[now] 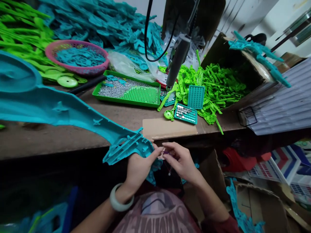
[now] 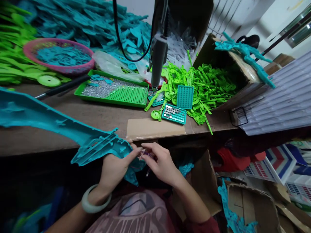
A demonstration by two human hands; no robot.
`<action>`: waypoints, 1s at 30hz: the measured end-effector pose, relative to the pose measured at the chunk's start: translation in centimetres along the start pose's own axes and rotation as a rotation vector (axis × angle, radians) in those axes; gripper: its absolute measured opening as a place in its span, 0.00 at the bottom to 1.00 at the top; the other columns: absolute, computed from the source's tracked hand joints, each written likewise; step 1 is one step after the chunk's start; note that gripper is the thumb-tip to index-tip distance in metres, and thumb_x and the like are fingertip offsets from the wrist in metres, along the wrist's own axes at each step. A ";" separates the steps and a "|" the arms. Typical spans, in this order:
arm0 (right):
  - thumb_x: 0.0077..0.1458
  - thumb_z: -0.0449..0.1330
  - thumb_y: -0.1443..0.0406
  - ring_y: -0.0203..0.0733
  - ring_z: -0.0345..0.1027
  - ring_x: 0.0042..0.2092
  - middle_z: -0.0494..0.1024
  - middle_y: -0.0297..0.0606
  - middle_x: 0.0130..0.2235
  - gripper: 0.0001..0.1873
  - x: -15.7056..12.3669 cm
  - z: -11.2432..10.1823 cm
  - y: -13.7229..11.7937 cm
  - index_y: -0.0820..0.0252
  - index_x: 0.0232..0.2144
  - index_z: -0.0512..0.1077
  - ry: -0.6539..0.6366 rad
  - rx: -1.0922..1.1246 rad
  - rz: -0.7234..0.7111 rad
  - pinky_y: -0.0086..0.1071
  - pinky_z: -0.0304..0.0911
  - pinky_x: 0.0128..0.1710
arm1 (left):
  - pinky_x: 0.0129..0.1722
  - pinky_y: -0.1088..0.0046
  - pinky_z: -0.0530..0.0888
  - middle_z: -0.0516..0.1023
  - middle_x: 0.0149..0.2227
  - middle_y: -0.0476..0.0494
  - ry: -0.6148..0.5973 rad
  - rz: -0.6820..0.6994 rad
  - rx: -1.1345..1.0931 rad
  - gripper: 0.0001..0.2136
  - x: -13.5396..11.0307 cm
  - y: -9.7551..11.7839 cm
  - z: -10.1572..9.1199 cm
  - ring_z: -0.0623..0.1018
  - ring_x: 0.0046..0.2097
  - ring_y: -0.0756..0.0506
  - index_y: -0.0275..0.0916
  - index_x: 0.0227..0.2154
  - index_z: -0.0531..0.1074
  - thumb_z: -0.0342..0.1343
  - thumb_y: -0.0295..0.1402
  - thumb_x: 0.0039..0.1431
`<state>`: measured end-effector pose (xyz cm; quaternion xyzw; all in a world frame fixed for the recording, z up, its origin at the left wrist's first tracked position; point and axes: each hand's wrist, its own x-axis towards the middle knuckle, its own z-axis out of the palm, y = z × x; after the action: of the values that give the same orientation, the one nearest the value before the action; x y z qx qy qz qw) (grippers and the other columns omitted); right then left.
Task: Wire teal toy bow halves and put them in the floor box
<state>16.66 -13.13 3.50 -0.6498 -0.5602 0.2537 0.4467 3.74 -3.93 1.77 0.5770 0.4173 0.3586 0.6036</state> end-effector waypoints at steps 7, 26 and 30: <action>0.66 0.49 0.71 0.39 0.73 0.38 0.77 0.44 0.38 0.17 -1.2 0.2 1.6 0.61 0.52 0.72 0.067 -0.425 -0.333 0.30 0.69 0.37 | 0.43 0.67 0.74 0.78 0.25 0.50 0.063 -0.057 -0.076 0.10 0.0 -1.5 -0.3 0.78 0.30 0.45 0.40 0.26 0.73 0.66 0.39 0.49; 0.59 0.57 0.67 0.39 0.63 0.42 0.62 0.36 0.38 0.07 -0.8 4.7 -1.6 0.58 0.28 0.67 0.173 0.064 0.218 0.35 0.63 0.45 | 0.67 0.59 0.57 0.77 0.52 0.37 -0.154 -0.083 -0.254 0.33 -3.5 -7.1 -0.2 0.68 0.62 0.36 0.40 0.47 0.74 0.42 0.64 0.60; 0.58 0.57 0.67 0.41 0.62 0.43 0.62 0.36 0.38 0.06 -1.1 4.4 -1.2 0.58 0.28 0.67 0.139 0.056 0.227 0.36 0.61 0.44 | 0.69 0.58 0.54 0.76 0.53 0.36 -0.261 -0.040 -0.114 0.32 -3.7 -6.2 -1.3 0.64 0.65 0.36 0.40 0.46 0.75 0.39 0.62 0.63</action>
<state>12.08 -12.87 2.29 -0.7124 -0.4435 0.2723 0.4708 0.76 -7.28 -4.06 0.5748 0.3258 0.2916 0.6917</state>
